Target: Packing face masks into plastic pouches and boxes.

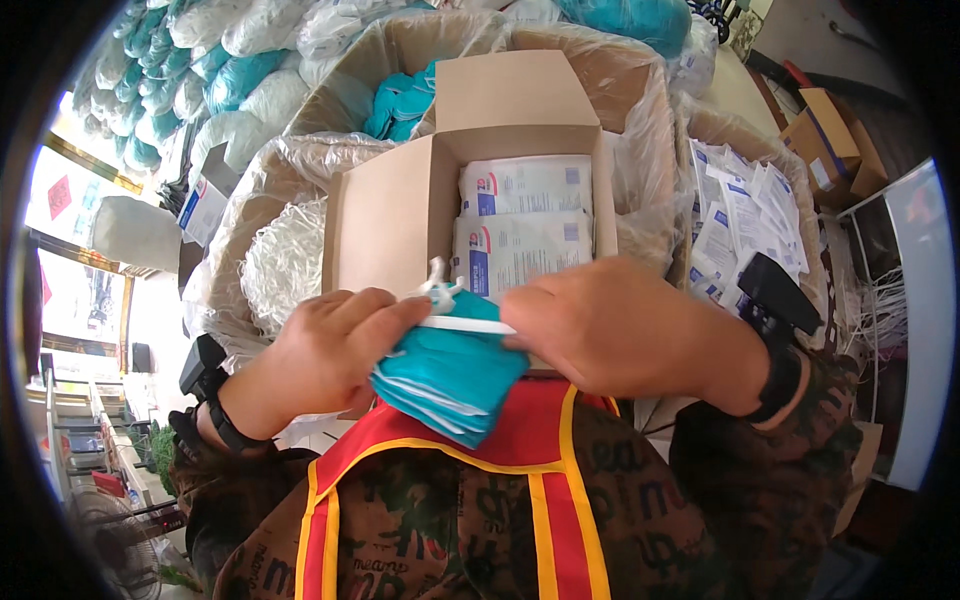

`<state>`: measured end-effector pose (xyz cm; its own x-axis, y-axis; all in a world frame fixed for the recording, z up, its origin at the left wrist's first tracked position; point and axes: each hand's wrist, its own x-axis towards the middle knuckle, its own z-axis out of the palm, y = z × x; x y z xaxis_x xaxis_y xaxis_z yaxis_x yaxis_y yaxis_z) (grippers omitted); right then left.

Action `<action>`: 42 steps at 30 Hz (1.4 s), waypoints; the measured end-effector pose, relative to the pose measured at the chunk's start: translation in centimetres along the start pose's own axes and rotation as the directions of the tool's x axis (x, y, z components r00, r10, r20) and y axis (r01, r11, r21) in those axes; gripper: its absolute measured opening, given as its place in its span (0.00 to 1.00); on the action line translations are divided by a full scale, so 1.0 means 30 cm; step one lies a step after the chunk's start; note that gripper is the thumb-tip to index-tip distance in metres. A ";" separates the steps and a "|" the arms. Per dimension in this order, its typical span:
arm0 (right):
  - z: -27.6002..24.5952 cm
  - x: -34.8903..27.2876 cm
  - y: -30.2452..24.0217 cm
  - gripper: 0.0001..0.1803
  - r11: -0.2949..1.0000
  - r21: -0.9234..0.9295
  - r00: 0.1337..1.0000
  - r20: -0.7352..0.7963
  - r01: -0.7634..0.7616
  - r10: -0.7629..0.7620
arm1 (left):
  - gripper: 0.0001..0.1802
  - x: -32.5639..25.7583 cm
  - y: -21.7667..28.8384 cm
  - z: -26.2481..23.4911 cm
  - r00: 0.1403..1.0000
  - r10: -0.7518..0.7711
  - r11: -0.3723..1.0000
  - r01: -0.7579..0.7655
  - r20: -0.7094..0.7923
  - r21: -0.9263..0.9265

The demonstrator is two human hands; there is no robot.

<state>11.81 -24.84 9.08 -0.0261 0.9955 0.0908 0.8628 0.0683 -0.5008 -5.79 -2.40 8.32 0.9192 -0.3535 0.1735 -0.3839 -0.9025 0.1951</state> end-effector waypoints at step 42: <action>0.102 0.203 0.092 0.13 0.980 0.154 0.989 -0.101 0.125 -0.110 | 0.27 -0.020 -0.083 0.029 0.943 0.266 0.958 -0.237 -0.199 0.160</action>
<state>12.47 -18.39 5.62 -0.0702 0.9702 0.2319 0.7647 0.2016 -0.6120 -5.31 -0.17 6.89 0.7472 -0.5249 0.4076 -0.5717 -0.8204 -0.0086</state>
